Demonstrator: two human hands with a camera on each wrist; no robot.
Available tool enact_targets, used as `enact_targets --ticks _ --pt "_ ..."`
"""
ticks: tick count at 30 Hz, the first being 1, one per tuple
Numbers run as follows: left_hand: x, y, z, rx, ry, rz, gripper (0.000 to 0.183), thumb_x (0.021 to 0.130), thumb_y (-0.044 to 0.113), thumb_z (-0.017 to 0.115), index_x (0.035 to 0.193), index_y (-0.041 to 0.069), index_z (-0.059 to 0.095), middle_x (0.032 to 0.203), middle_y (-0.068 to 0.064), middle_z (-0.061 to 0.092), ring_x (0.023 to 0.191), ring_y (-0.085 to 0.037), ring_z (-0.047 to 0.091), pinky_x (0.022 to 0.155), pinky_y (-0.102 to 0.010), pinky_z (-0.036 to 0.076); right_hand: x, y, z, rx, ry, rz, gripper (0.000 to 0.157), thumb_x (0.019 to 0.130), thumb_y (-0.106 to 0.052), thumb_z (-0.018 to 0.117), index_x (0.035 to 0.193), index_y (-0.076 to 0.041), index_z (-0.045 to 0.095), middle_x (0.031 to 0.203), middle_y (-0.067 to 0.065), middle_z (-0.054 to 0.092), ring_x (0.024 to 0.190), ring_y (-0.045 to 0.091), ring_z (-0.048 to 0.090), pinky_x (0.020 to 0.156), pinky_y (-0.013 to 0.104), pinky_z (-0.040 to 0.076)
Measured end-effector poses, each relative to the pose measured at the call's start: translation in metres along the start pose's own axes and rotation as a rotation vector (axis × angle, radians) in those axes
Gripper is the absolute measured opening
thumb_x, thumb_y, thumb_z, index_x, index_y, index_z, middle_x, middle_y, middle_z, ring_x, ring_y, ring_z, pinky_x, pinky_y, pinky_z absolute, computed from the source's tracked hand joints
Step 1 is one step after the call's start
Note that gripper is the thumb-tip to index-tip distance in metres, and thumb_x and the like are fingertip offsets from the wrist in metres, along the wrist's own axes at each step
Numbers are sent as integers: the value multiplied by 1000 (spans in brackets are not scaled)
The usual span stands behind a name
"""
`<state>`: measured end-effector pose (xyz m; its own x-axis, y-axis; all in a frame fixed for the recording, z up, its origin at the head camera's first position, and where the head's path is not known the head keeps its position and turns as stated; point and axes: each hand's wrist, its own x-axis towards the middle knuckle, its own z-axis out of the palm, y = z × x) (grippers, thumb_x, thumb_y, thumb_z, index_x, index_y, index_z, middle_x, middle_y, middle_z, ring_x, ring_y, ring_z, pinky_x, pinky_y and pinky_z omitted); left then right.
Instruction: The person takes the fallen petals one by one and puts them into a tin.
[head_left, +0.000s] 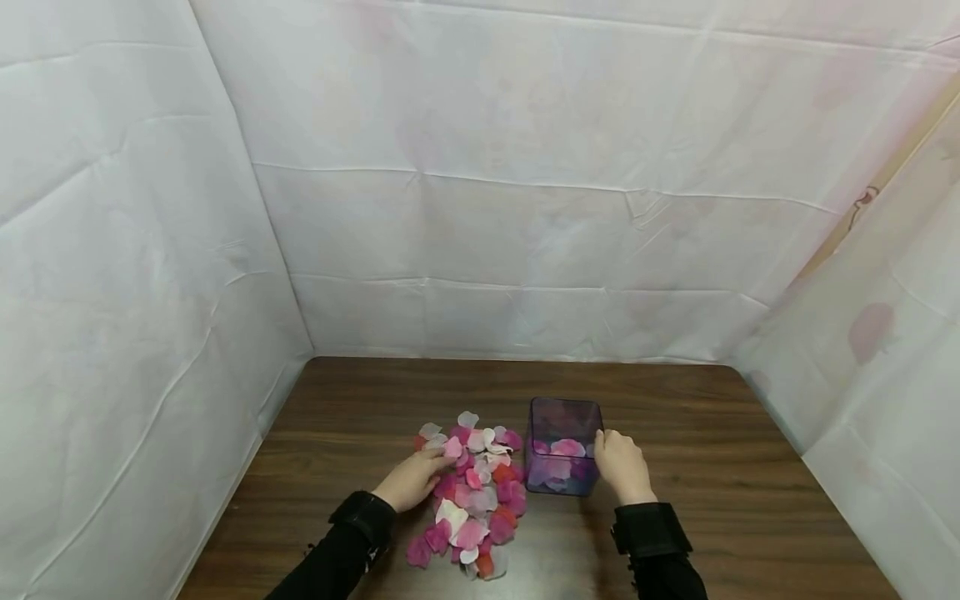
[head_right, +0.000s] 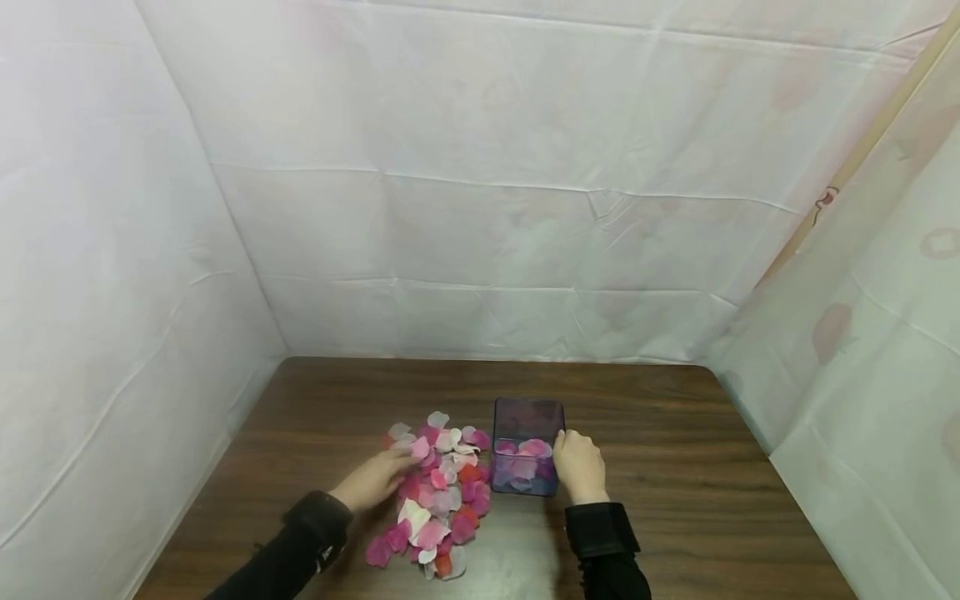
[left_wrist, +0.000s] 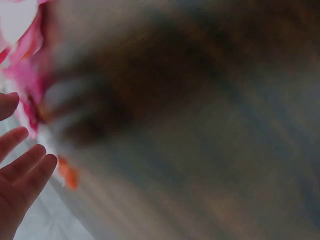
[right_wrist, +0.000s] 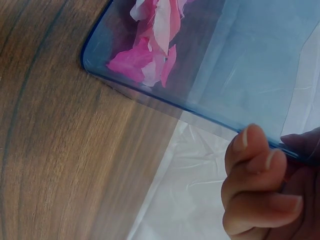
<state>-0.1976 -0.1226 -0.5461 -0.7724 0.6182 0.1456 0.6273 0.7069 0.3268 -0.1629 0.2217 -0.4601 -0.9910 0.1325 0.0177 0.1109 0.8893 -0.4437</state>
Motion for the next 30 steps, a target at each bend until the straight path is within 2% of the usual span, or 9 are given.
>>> enact_targets --ticks 3,8,12,17,22,25,30 --pt "-2 1 8 20 5 -3 23 87 5 62 109 7 68 114 -15 63 107 -29 61 91 -43 49 0 0 0 1 7 1 37 97 -16 35 73 4 56 82 28 64 82 48 62 66 53 47" --pt "1 2 15 82 132 14 9 84 3 63 88 9 69 90 -6 61 88 -22 62 79 -34 51 1 0 2 6 19 1 37 97 -17 37 72 3 55 78 25 63 80 46 62 65 52 47" --pt "4 4 17 96 205 2 11 83 0 61 76 8 64 78 -4 58 75 -20 60 67 -31 48 1 -1 1 3 19 0 36 97 -16 37 72 3 54 77 24 63 79 45 62 65 51 46" --pt "6 6 17 84 194 -50 16 80 1 65 67 11 62 69 0 55 64 -15 56 55 -24 40 1 0 2 2 10 -3 36 97 -15 36 76 6 57 80 27 63 80 46 62 65 52 46" --pt "9 4 13 116 214 -32 20 73 6 74 65 13 57 66 2 54 62 -14 56 54 -25 42 1 1 2 0 12 2 36 97 -16 36 76 6 57 81 28 64 81 46 62 66 53 47" --pt "14 5 4 102 209 -38 20 72 5 74 66 13 57 65 3 55 61 -12 54 53 -24 42 0 1 1 -3 17 3 37 97 -16 37 77 6 58 85 30 64 83 48 61 68 54 47" --pt "29 9 -19 -22 154 -92 16 78 3 69 69 12 60 63 5 54 59 -6 45 53 -20 38 1 1 0 -7 16 -5 36 97 -15 37 73 4 55 80 27 63 81 47 62 66 53 47"
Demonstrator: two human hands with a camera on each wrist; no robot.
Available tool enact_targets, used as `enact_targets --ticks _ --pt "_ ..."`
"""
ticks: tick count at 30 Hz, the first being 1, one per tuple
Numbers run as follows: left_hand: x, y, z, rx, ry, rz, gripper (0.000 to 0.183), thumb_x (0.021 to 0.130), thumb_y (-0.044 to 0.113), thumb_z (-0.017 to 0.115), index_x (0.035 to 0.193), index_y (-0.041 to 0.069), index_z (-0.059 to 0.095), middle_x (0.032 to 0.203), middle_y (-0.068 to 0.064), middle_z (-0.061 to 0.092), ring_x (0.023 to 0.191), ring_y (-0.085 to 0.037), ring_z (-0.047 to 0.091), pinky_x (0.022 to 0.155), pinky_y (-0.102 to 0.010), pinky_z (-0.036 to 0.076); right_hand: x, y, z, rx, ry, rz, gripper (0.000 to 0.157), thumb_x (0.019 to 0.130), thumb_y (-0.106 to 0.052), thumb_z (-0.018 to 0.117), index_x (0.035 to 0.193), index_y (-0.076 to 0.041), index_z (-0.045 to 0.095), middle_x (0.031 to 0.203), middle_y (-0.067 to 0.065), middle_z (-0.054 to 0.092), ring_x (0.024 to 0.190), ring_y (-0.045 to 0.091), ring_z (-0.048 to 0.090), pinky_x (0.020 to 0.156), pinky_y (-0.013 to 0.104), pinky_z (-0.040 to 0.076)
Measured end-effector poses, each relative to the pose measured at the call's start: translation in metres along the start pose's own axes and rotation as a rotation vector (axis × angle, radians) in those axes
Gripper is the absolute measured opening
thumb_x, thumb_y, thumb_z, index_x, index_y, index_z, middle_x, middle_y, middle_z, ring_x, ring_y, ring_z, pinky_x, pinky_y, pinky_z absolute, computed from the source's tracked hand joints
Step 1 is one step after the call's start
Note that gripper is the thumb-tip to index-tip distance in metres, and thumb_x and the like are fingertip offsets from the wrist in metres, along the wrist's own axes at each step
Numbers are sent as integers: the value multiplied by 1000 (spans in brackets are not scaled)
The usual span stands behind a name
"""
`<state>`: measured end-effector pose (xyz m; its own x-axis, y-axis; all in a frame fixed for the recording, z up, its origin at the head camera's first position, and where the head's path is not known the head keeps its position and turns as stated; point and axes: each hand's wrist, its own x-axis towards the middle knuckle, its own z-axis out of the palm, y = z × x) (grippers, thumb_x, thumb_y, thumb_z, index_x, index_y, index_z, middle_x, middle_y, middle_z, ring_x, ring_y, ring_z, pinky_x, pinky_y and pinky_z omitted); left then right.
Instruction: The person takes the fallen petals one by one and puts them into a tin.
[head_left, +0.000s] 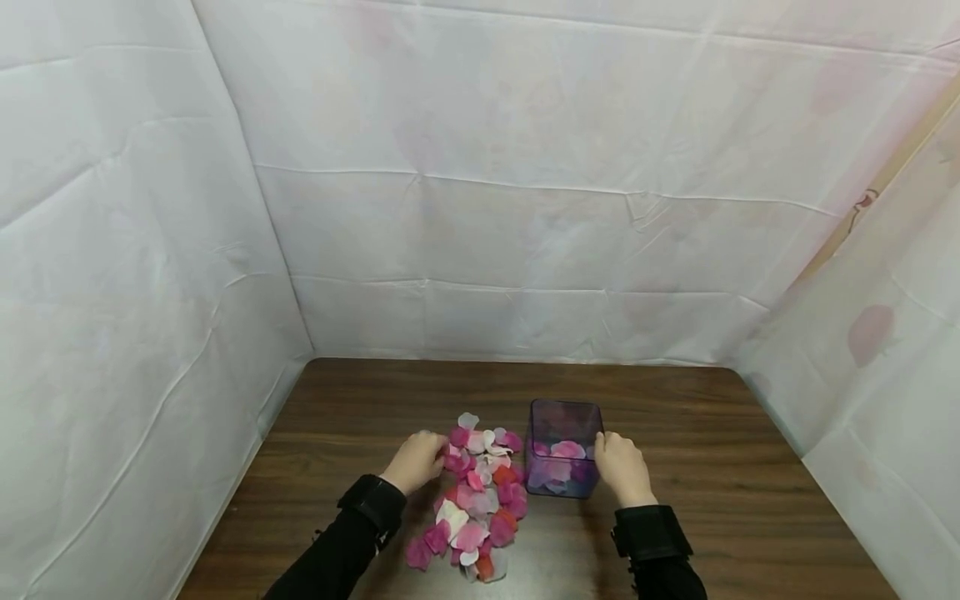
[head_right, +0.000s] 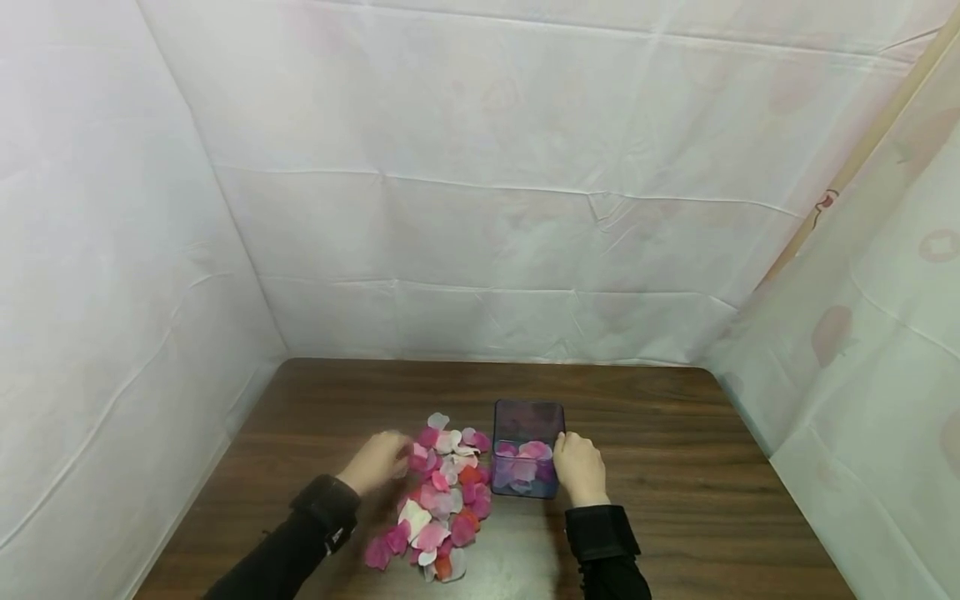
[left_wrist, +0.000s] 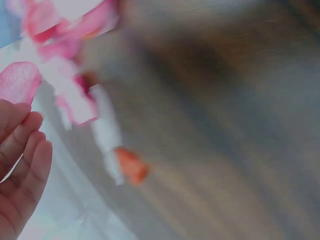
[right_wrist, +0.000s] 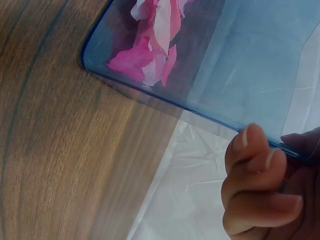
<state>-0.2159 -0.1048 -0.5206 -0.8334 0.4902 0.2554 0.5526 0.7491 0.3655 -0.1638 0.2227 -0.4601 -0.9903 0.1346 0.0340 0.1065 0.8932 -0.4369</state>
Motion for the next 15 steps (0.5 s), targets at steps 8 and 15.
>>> enact_targets --ticks 8,15 --pt "45 36 -33 -68 20 29 5 82 4 67 79 8 67 73 0 64 64 -8 54 58 -22 45 1 1 1 5 -14 14 36 97 -16 36 73 3 54 74 20 60 73 37 62 62 47 45" --pt "92 82 -52 -28 2 139 10 88 8 63 93 6 71 89 -6 71 82 -17 65 74 -27 51 3 -3 -1 22 -18 23 37 98 -16 37 74 5 56 74 20 60 68 32 59 59 44 44"
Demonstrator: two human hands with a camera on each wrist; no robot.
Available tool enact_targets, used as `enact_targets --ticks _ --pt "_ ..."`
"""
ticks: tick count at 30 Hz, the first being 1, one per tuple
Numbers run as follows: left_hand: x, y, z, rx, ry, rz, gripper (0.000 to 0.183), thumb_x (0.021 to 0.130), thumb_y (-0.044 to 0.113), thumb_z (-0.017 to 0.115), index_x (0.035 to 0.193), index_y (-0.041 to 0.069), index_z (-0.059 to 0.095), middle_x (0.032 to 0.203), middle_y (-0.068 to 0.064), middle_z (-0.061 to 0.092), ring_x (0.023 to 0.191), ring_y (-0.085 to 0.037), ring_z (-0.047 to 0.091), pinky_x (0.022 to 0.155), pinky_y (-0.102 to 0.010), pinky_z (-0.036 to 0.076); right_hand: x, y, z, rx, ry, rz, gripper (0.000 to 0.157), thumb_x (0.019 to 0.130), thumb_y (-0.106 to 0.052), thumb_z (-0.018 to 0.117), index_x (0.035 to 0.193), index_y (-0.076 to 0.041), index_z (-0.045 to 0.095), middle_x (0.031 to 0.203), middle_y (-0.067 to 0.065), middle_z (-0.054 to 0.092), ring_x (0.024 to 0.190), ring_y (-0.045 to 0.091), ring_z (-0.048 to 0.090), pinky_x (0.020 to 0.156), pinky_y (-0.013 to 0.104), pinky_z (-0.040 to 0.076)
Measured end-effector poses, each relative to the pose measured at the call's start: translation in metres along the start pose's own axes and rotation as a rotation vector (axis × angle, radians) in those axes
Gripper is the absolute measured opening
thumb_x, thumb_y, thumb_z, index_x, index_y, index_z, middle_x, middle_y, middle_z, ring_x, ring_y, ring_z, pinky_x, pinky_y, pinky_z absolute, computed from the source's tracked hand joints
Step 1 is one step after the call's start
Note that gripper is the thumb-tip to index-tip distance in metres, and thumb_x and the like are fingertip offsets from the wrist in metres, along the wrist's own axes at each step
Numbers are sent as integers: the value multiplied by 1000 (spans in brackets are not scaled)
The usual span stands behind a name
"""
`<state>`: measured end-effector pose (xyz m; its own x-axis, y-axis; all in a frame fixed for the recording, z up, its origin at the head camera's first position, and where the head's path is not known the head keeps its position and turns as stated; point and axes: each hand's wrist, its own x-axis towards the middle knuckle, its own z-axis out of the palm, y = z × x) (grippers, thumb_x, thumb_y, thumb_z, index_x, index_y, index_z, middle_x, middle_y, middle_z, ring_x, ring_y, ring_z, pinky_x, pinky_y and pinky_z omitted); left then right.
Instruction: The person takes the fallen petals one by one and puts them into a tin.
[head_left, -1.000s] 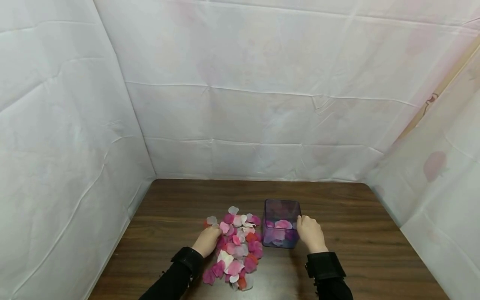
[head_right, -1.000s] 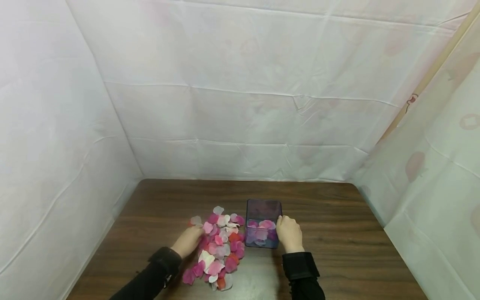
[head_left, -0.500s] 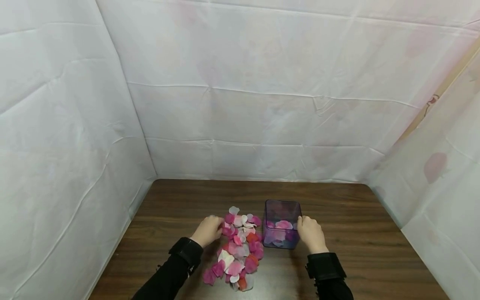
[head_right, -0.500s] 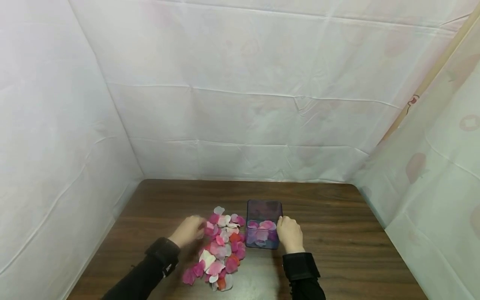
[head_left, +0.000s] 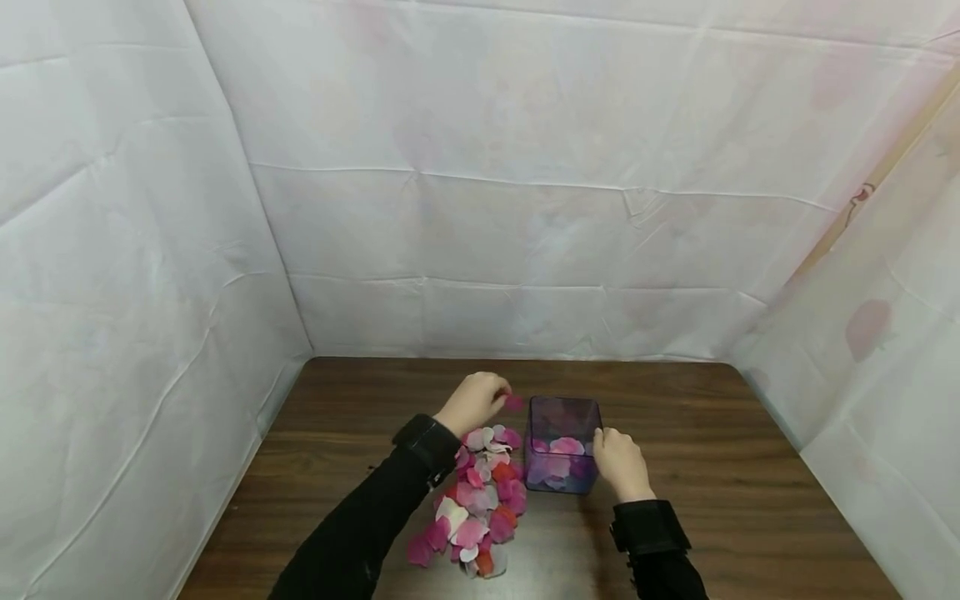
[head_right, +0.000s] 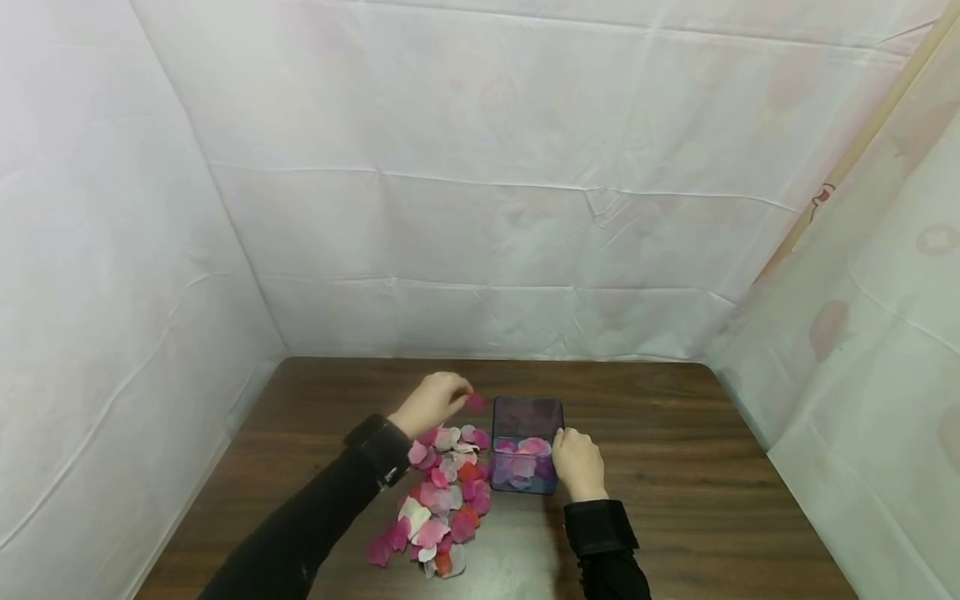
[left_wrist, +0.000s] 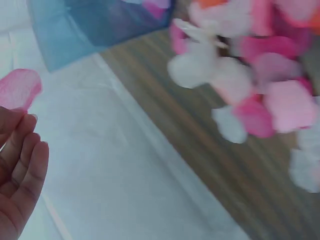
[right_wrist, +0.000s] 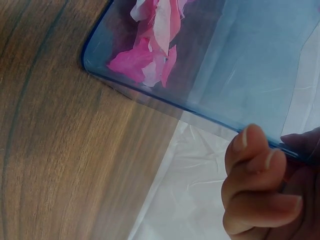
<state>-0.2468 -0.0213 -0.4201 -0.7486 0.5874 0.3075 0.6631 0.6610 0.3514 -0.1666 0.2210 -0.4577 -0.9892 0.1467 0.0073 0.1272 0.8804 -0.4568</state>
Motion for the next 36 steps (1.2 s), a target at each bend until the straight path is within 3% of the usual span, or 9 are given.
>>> enact_targets --ticks 5,9,17,23,30,33,36 --pt "23 26 3 35 -56 57 13 91 10 60 96 7 71 92 -6 70 85 -16 65 76 -25 51 -1 0 1 -17 7 -4 37 97 -16 37 79 7 60 84 28 64 78 42 63 64 50 47" --pt "33 41 14 104 -107 113 13 89 9 61 94 8 73 91 -3 72 85 -13 66 78 -23 51 -1 -1 1 -14 7 -6 36 97 -16 38 79 7 59 84 28 64 81 45 63 66 52 47" --pt "34 57 38 209 -225 149 12 83 6 65 87 12 75 88 3 73 81 -9 68 73 -18 52 -2 -2 1 -16 8 -5 36 97 -16 37 76 5 58 79 26 64 81 45 62 67 52 47" --pt "32 60 40 215 -295 164 18 84 9 68 100 14 73 100 4 72 94 -8 66 83 -18 50 -2 -1 2 -14 2 11 37 97 -16 36 85 9 61 90 32 64 86 49 61 70 56 47" --pt "24 48 32 148 -202 199 21 87 17 67 108 15 70 105 3 68 98 -10 62 86 -19 48 -1 0 2 -22 -3 4 38 97 -16 36 87 10 61 91 33 64 86 49 61 70 56 47" --pt "11 36 22 112 -118 192 23 88 19 65 111 15 68 113 -1 63 104 -14 59 87 -23 49 -2 -3 2 -17 -10 3 38 98 -16 35 91 11 61 95 34 63 89 50 60 72 56 47" --pt "-8 12 10 115 -44 176 22 89 19 66 110 15 67 116 -4 59 106 -18 57 86 -27 49 -2 -5 3 -8 -16 3 39 97 -16 36 95 12 62 97 34 63 89 50 60 72 56 48"
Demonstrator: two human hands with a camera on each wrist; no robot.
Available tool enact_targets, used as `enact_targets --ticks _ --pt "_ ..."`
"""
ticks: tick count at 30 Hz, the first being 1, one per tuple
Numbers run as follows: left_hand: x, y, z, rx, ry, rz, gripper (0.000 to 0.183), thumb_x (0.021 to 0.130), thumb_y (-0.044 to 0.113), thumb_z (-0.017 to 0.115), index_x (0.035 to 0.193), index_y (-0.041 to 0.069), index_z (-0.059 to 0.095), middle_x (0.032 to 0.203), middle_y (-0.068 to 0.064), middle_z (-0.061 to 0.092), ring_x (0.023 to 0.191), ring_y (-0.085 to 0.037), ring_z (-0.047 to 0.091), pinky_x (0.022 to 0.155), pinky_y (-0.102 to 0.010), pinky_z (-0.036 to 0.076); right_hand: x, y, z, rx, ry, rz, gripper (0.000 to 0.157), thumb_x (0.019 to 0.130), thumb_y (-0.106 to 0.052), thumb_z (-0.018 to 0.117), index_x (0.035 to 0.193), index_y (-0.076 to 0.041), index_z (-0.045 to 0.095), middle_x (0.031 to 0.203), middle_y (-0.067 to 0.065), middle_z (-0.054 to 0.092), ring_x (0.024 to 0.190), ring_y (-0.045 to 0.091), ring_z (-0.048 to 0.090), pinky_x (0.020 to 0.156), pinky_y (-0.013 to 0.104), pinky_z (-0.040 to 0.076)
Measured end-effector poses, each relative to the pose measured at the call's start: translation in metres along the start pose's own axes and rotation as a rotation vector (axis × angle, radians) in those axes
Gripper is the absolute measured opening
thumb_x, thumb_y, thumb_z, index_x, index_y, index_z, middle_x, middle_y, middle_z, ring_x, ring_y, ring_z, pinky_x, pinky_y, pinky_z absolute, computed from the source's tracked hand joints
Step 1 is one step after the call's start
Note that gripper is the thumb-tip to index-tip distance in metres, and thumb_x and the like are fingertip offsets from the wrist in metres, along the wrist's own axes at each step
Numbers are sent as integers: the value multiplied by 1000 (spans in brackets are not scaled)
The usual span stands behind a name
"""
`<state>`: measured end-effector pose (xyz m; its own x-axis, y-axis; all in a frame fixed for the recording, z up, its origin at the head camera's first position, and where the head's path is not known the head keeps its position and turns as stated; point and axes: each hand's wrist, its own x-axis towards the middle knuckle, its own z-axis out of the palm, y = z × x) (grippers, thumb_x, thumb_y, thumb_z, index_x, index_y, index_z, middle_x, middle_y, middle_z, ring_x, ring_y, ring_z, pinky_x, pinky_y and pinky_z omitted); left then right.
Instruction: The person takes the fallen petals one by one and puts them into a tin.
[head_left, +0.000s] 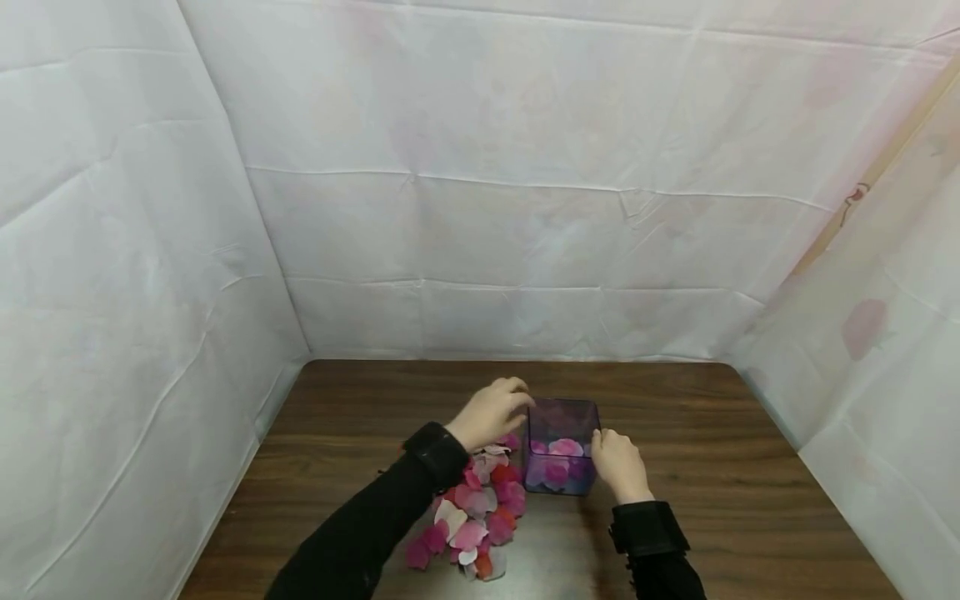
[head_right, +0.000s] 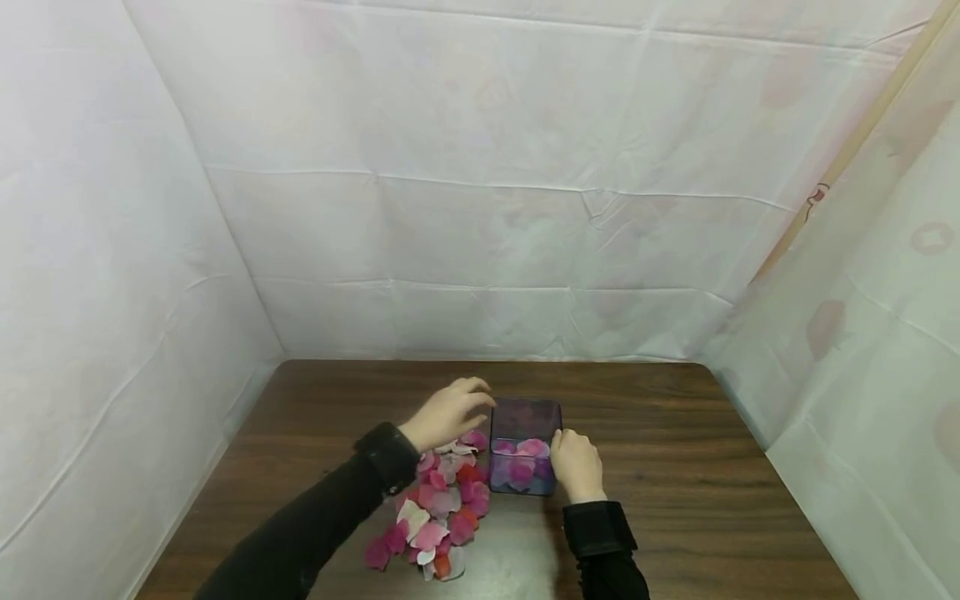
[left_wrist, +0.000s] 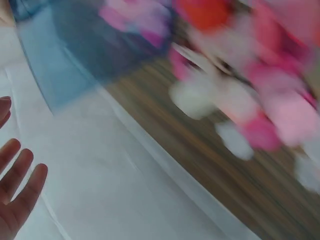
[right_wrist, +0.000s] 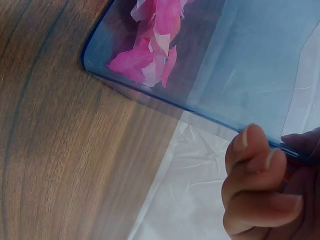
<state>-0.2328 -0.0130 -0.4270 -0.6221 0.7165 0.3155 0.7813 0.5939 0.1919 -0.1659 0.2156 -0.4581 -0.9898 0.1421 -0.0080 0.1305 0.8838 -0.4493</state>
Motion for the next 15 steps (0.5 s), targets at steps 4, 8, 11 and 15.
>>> enact_targets --ticks 4,8,11,15 --pt "-35 -37 -7 -12 15 -69 20 86 15 68 106 12 68 109 -4 61 101 -20 59 83 -32 50 1 1 0 6 -2 10 39 98 -17 35 86 10 61 88 30 64 83 45 63 67 53 48" --pt "-72 -63 -9 -75 -11 -178 19 84 12 69 103 11 69 104 -3 63 100 -20 60 84 -35 51 1 1 -1 5 3 3 40 98 -16 35 91 12 62 90 31 64 83 45 63 67 53 48" --pt "-96 -71 -2 -111 -17 -211 17 84 12 69 102 12 69 101 -1 64 96 -18 62 80 -32 52 -1 1 -1 7 15 -11 38 97 -16 36 92 13 61 92 33 63 86 49 61 69 55 48" --pt "-124 -68 12 -168 -18 -174 15 84 8 67 99 9 69 95 -2 65 84 -15 64 71 -25 52 -2 2 0 18 24 -7 36 97 -16 36 79 7 58 84 29 63 84 48 62 68 54 47"
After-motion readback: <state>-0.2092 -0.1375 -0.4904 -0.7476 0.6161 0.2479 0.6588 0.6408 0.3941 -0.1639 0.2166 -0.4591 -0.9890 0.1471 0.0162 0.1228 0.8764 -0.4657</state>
